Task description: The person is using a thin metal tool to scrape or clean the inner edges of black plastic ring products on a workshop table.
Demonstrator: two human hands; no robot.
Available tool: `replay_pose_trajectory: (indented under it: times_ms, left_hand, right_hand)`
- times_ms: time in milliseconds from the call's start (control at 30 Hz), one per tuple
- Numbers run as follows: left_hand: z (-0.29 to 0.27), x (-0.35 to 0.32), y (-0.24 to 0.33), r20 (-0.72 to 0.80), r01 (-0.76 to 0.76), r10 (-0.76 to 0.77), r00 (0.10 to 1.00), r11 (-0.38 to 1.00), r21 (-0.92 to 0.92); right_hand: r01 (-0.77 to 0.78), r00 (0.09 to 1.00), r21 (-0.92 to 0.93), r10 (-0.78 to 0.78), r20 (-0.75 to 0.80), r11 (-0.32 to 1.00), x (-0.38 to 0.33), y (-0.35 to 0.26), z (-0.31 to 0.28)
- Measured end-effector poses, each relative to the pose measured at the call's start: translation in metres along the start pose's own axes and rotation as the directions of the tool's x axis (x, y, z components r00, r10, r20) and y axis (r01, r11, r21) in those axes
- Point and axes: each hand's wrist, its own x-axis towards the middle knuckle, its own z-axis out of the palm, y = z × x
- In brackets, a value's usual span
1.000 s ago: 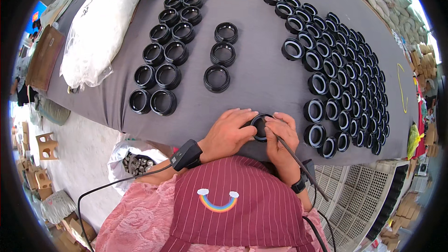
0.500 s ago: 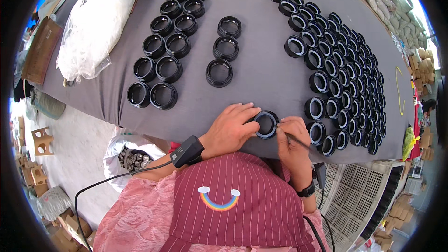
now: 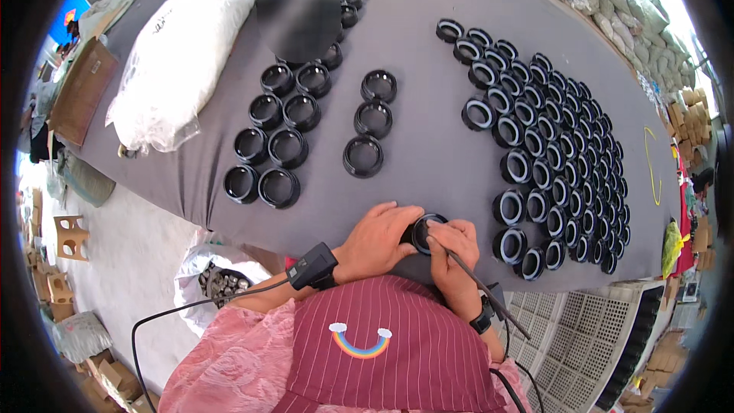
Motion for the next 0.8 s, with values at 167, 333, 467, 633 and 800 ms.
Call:
replay_pose_trajectory:
  times_ms: [167,333,467,633,800]
  left_hand:
    - [0.003,0.008,0.008,-0.027,-0.034,0.034,0.999,0.999,-0.005]
    - [0.006,0.027,0.018,-0.026,0.175,-0.192,0.981,0.936,-0.306]
    - [-0.033,0.073,0.011,-0.1,0.07,-0.046,0.994,0.967,0.246]
    - [-0.042,0.142,-0.026,0.043,0.032,-0.074,0.996,0.788,0.614]
    - [-0.032,0.202,-0.053,-0.061,0.037,0.067,0.996,0.315,0.948]
  right_hand:
    - [-0.16,0.975,0.198,0.186,-0.121,0.967,-0.017,0.007,0.005]
    - [-0.106,0.879,0.489,0.312,-0.362,0.866,-0.028,0.017,-0.002]
    - [-0.153,0.907,0.524,0.33,-0.261,0.837,-0.037,0.014,-0.007]
    - [-0.142,0.941,0.533,0.281,-0.188,0.834,-0.036,0.019,-0.003]
    - [-0.153,0.923,0.627,0.337,-0.186,0.764,-0.035,0.015,-0.003]
